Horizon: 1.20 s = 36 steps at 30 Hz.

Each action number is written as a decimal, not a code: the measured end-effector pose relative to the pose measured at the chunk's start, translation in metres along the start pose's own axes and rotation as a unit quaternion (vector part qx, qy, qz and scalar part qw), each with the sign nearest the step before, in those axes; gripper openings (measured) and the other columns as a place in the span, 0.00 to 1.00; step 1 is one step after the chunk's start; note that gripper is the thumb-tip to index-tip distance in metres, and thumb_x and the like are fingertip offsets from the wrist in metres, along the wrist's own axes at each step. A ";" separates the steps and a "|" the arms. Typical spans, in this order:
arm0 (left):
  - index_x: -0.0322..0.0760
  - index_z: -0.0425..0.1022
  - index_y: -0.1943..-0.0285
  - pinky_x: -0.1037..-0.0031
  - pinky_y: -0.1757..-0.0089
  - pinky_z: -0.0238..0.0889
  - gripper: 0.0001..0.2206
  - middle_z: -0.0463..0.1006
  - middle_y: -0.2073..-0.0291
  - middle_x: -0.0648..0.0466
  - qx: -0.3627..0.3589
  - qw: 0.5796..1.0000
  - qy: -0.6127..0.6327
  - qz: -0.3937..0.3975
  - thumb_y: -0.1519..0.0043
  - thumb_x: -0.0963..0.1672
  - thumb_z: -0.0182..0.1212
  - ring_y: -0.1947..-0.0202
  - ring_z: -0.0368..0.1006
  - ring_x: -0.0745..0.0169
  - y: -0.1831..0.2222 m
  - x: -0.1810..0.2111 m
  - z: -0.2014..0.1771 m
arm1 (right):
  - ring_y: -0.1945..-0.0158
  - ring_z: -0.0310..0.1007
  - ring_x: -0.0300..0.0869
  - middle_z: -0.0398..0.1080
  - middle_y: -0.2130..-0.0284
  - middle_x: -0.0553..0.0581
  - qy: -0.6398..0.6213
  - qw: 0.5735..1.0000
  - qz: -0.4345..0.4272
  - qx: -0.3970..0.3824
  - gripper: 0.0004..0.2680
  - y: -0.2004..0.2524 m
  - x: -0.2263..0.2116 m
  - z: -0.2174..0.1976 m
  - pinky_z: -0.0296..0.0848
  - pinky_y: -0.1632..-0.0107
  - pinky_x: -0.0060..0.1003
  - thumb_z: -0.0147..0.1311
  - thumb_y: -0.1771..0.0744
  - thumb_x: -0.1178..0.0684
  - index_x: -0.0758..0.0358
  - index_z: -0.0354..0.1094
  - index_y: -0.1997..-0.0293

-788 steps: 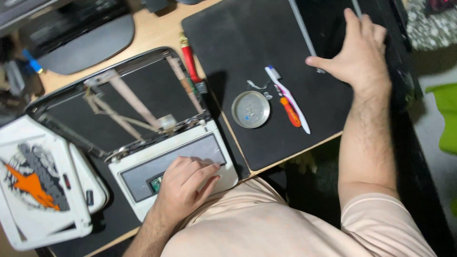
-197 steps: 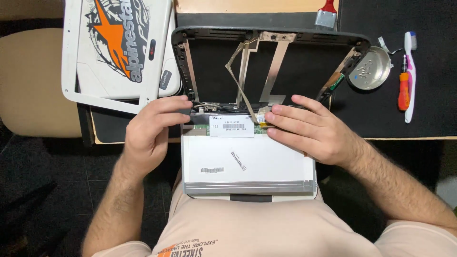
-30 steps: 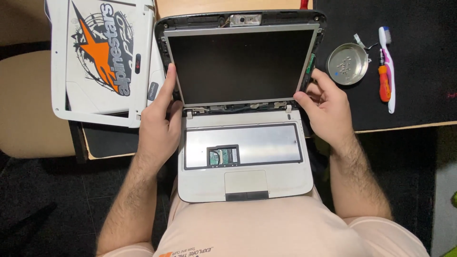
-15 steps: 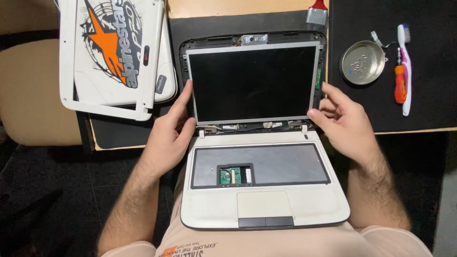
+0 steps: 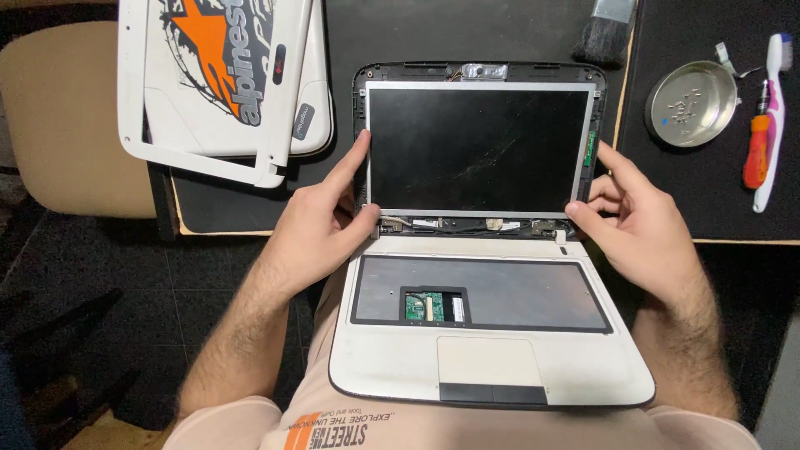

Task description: Disassembling a laptop to access internal components and the screen, then reassembling parts.

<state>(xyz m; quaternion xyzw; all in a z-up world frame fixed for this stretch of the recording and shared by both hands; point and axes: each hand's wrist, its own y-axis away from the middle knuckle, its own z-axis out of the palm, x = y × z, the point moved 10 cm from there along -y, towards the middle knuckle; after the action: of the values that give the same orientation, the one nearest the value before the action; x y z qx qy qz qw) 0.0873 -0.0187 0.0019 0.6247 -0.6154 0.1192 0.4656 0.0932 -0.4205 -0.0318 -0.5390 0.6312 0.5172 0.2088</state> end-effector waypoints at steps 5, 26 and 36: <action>0.60 0.58 0.00 0.69 0.59 0.73 0.50 0.79 0.73 0.58 0.018 0.999 -0.019 -0.039 0.35 0.50 0.79 0.73 0.78 0.60 -0.005 0.003 -0.002 | 0.53 0.71 0.39 0.73 0.52 0.57 0.057 0.998 0.000 0.005 0.37 -0.001 -0.013 0.001 0.77 0.52 0.32 0.64 0.26 0.63 0.65 0.49 0.00; 0.49 0.52 0.04 0.32 0.57 0.78 0.51 0.91 0.68 0.36 -0.069 0.967 -0.229 -0.087 0.36 0.58 0.75 0.62 0.87 0.12 -0.034 0.033 -0.012 | 0.70 0.70 0.50 0.68 0.68 0.49 0.416 0.699 -0.533 -0.232 0.22 0.014 -0.118 0.110 0.75 0.68 0.51 0.61 0.27 0.63 0.44 0.74 0.22; 0.45 0.54 0.03 0.45 0.61 0.78 0.49 0.92 0.70 0.51 -0.090 0.982 -0.152 -0.062 0.37 0.51 0.73 0.68 0.89 0.36 -0.036 0.027 -0.015 | 0.65 0.84 0.50 0.79 0.70 0.42 0.466 0.702 -0.434 -0.320 0.19 -0.005 -0.109 0.143 0.84 0.64 0.51 0.60 0.27 0.55 0.43 0.77 0.24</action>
<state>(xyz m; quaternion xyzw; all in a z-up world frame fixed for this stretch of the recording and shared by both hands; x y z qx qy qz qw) 0.1309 -0.0324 0.0143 0.6278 -0.6475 -0.0619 0.4276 0.0920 -0.2437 0.0011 -0.9598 0.1409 0.2234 -0.0952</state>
